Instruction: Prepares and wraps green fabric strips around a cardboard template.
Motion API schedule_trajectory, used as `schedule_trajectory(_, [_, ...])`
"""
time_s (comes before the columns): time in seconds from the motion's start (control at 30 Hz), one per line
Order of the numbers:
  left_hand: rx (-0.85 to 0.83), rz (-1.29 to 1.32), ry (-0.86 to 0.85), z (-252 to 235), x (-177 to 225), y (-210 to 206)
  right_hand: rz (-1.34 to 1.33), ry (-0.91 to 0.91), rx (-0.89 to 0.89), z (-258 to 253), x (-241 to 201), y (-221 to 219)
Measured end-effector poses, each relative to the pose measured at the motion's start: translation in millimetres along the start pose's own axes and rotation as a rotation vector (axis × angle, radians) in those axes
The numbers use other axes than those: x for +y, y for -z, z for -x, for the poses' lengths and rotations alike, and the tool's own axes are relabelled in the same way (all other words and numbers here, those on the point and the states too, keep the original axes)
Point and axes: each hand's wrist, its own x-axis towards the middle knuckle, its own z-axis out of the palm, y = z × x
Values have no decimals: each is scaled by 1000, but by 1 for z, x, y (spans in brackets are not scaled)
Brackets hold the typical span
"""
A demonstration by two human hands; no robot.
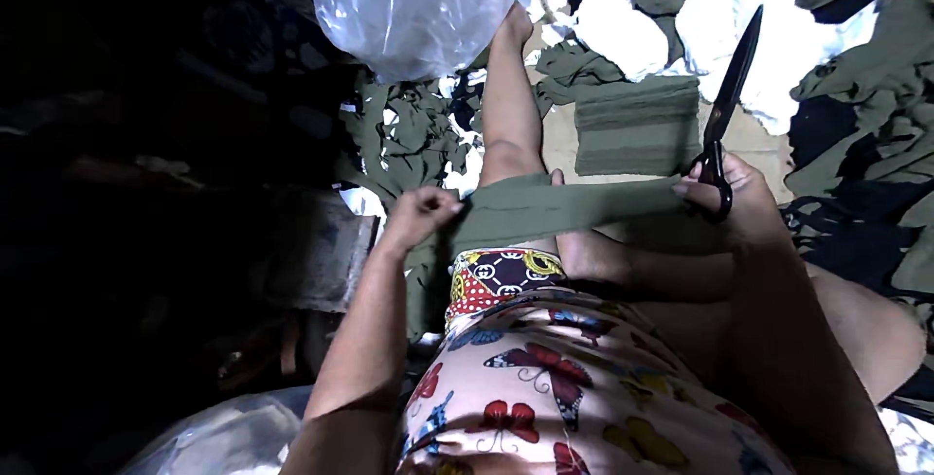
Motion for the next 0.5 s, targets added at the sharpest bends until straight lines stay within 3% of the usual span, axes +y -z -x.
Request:
schedule_trajectory(0.1, [-159, 6, -226, -26, 37, -37, -29, -12, 4, 3, -1, -2])
schedule_trajectory(0.3, [-435, -208, -254, -47, 59, -52, -53, -7, 0, -9, 5, 2])
schedule_trajectory(0.4, [-459, -155, -240, -47, 58, -46, 70, -108, 20, -8, -13, -4])
schedule_trajectory(0.47, [-427, -110, -239, -45, 55, -41, 178, -442, 124, -12, -52, -25])
schedule_trajectory(0.5, [-404, -107, -256, -43, 54, -40, 141, -290, 64, -10, -33, -14])
